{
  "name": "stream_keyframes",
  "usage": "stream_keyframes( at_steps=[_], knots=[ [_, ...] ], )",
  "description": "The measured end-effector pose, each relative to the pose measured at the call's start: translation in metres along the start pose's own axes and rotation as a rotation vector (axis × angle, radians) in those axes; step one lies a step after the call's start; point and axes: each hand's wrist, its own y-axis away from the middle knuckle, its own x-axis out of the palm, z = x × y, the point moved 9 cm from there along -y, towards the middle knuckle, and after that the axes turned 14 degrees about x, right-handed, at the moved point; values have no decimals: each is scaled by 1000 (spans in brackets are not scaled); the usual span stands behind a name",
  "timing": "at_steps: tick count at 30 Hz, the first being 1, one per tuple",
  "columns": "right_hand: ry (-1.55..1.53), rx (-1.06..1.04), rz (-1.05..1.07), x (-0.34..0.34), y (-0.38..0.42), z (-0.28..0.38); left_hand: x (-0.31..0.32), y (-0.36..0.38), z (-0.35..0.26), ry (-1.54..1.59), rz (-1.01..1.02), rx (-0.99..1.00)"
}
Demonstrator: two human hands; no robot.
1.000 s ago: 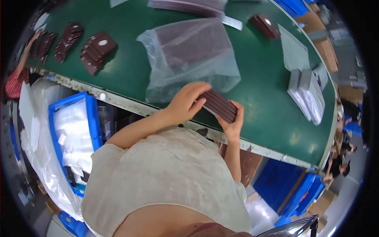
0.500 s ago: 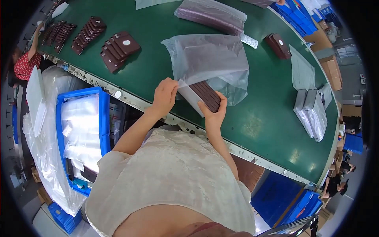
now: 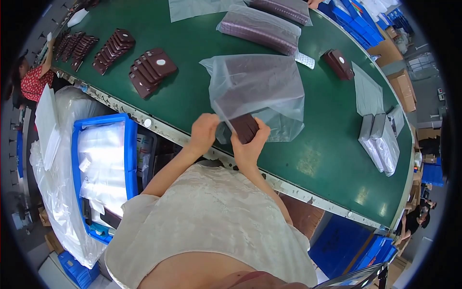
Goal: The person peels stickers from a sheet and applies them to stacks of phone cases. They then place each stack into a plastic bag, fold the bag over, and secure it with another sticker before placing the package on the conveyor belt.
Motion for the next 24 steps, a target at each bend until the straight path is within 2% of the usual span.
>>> stream_keyframes(
  at_steps=[2,5,7,9,11,14,17,24],
  knots=[
    [73,23,-15,4,1,-1,5,9,-11,-13,52,42],
    [34,-19,-13,13,2,-17,32,34,-4,155,178,-57],
    [24,-38,-10,6,7,-21,33,35,-5,146,169,-90],
    [-8,-68,137,-1,15,-18,26,31,1,106,148,-144],
    [-26,-83,215,-5,16,-20,18,23,0,43,184,-126],
    [375,-171,220,-6,18,-28,15,24,-4,-81,240,-120],
    [338,-177,175,4,10,-21,23,26,-7,76,313,-58],
    [300,-198,180,30,0,-15,10,21,9,77,296,-31]
  ],
)
